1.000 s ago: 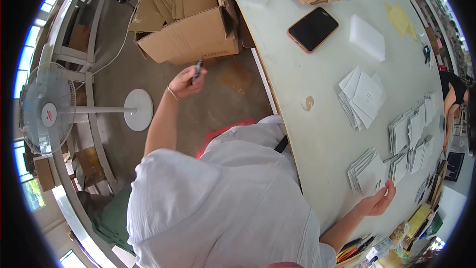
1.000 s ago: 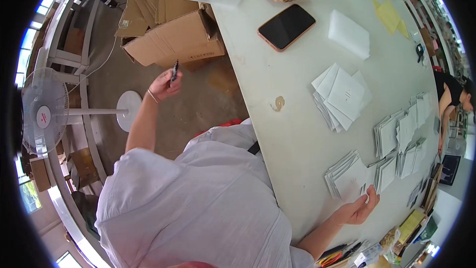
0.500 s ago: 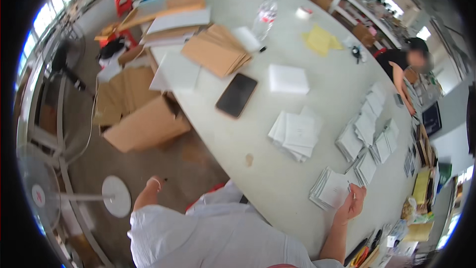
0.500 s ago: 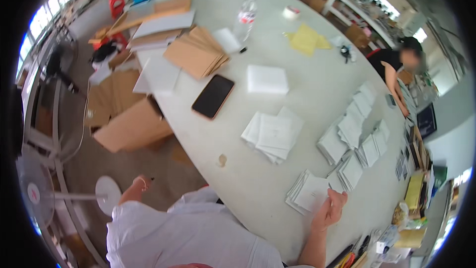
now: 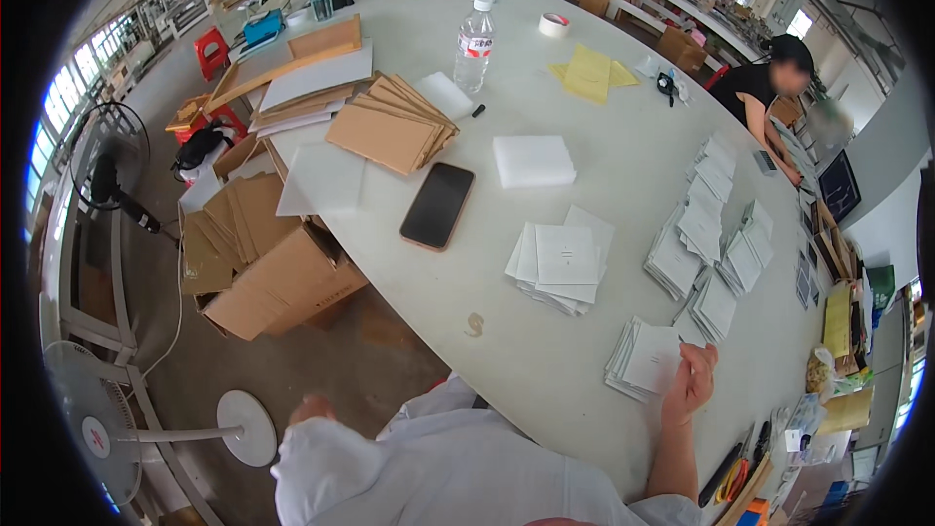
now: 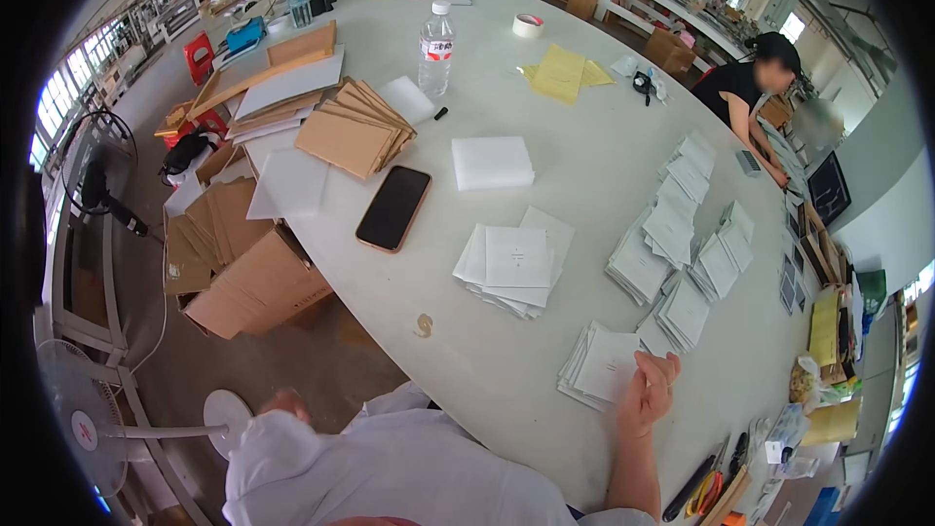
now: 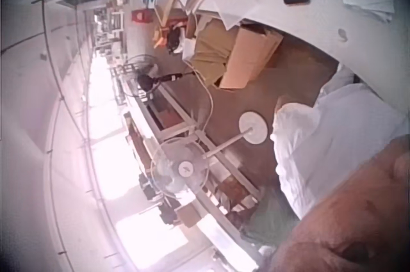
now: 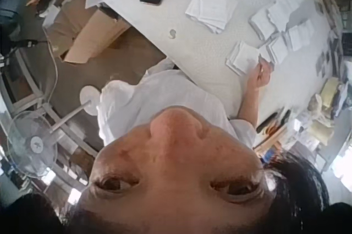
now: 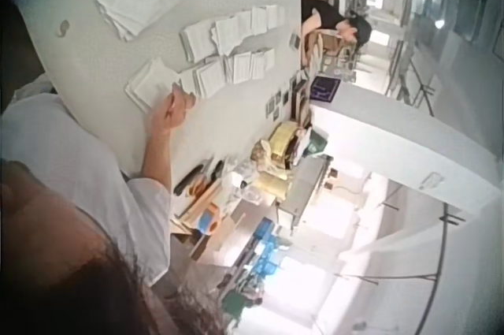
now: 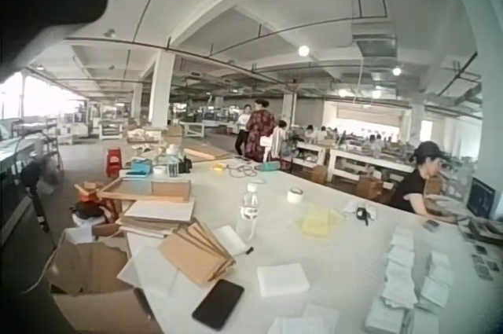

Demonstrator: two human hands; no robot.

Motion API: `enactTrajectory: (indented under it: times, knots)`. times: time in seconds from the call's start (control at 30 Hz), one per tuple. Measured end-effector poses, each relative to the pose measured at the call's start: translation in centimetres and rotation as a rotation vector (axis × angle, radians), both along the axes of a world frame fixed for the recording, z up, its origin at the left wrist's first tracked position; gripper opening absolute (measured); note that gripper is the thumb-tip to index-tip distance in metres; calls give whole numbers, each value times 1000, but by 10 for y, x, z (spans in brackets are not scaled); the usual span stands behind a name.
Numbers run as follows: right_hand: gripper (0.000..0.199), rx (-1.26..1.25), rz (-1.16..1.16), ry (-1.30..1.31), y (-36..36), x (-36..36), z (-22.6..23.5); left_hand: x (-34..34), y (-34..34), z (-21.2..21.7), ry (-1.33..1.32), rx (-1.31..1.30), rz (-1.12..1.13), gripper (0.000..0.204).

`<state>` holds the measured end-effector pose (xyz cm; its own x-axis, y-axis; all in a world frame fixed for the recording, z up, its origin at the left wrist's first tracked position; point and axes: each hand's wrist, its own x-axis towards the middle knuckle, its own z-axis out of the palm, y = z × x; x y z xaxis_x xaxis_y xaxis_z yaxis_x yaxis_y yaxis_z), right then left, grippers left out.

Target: Writing technical labels on small white squares using a marker and organizing them into stacks.

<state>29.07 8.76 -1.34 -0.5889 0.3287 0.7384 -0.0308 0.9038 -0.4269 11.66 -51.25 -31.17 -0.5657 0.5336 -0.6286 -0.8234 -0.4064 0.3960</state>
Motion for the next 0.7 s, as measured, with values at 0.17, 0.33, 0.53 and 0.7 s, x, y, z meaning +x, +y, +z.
enactTrajectory:
  times: [0.17, 0.33, 0.53, 0.7]
  knots:
    - [23, 45, -36, 39, 10, 7, -4, 43, -46, -103, 278, -738, -775, 23]
    - [20, -78, -9, 29, 14, 6, -8, 45, -65, -136, 524, -1528, -1526, 23]
    - [18, -82, -6, 23, 11, 6, -12, -30, 49, 14, 95, -986, -834, 29]
    - [18, -95, -7, 27, 12, 6, -13, -35, 50, 40, 99, -878, -628, 16]
